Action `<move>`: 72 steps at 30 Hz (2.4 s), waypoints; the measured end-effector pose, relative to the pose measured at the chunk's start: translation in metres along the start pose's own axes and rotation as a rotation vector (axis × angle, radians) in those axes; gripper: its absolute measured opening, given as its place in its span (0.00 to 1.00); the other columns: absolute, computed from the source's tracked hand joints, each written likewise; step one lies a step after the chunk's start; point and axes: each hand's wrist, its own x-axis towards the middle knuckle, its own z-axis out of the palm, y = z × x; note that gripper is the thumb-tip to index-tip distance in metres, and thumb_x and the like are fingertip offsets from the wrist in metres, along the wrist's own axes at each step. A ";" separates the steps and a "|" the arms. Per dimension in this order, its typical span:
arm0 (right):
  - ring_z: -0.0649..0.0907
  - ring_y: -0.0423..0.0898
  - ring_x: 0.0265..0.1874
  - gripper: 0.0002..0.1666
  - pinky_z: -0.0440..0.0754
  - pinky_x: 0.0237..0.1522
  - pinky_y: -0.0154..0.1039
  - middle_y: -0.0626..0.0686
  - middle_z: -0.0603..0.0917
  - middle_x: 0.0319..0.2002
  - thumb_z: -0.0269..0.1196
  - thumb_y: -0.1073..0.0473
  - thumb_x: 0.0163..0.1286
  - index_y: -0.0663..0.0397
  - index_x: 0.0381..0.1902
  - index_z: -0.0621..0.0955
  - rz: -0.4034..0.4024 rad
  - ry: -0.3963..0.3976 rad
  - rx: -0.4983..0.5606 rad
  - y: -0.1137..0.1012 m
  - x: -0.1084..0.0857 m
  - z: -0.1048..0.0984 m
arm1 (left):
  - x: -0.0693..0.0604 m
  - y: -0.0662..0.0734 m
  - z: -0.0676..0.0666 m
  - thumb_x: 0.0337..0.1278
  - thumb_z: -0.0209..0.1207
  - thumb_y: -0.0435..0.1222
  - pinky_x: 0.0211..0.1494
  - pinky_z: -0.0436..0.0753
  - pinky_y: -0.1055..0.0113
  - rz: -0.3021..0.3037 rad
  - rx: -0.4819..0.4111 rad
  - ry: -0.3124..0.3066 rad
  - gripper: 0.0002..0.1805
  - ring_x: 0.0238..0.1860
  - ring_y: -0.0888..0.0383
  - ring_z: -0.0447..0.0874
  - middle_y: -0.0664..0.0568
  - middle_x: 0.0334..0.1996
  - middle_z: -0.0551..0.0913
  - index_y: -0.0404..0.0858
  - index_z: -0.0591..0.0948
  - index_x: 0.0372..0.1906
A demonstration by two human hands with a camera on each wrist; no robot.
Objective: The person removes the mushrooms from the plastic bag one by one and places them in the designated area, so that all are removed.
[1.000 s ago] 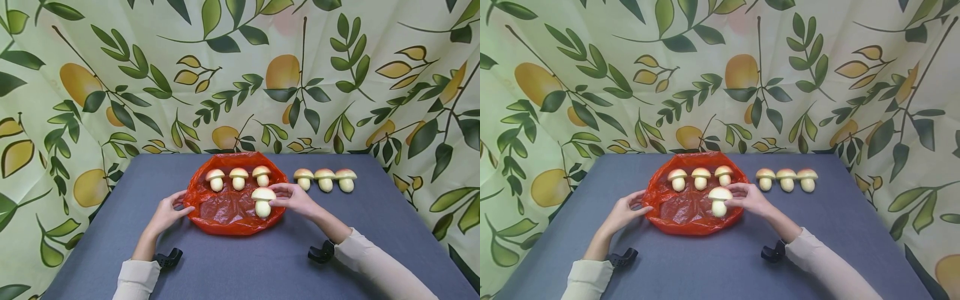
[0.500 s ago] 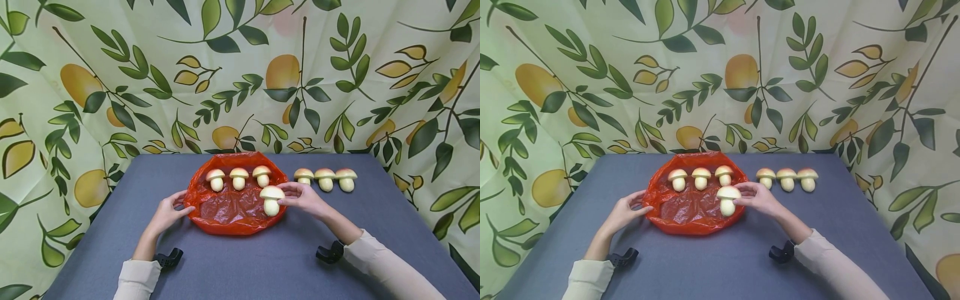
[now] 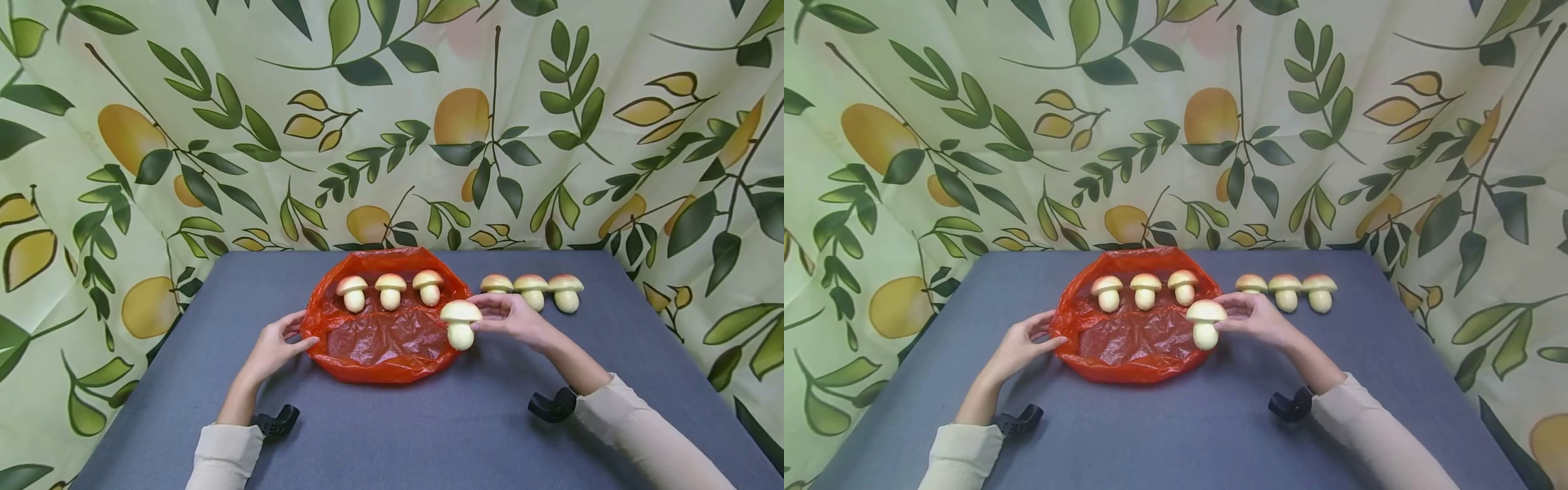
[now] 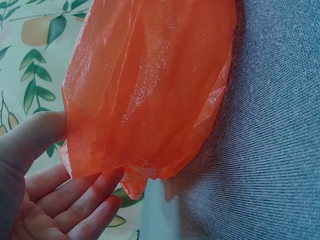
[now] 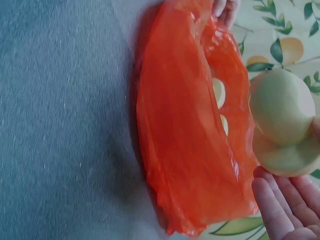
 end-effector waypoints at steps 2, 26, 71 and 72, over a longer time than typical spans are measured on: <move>0.83 0.29 0.42 0.32 0.84 0.44 0.26 0.34 0.83 0.43 0.68 0.63 0.61 0.74 0.59 0.72 -0.004 -0.014 0.004 0.002 0.000 -0.003 | 0.000 0.000 0.000 0.56 0.66 0.37 0.64 0.78 0.47 -0.004 0.000 0.002 0.33 0.58 0.39 0.80 0.32 0.56 0.80 0.28 0.70 0.64; 0.84 0.27 0.44 0.24 0.83 0.44 0.23 0.29 0.84 0.44 0.64 0.69 0.62 0.67 0.58 0.76 -0.084 0.029 0.026 0.027 -0.012 -0.034 | 0.001 -0.007 0.001 0.54 0.67 0.36 0.64 0.78 0.47 -0.013 0.003 0.011 0.34 0.58 0.40 0.80 0.33 0.57 0.80 0.30 0.71 0.65; 0.81 0.24 0.43 0.35 0.79 0.45 0.22 0.25 0.82 0.41 0.67 0.57 0.63 0.71 0.63 0.71 0.138 0.094 -0.064 0.084 -0.020 -0.056 | 0.001 -0.006 0.002 0.55 0.66 0.38 0.64 0.78 0.47 -0.003 0.008 0.009 0.34 0.58 0.39 0.79 0.32 0.57 0.79 0.27 0.70 0.64; 0.81 0.24 0.43 0.35 0.79 0.45 0.22 0.25 0.82 0.41 0.67 0.57 0.63 0.71 0.63 0.71 0.137 0.095 -0.061 0.085 -0.020 -0.056 | 0.001 -0.006 0.001 0.55 0.66 0.38 0.64 0.78 0.47 -0.003 0.008 0.010 0.34 0.58 0.39 0.79 0.32 0.57 0.79 0.27 0.70 0.64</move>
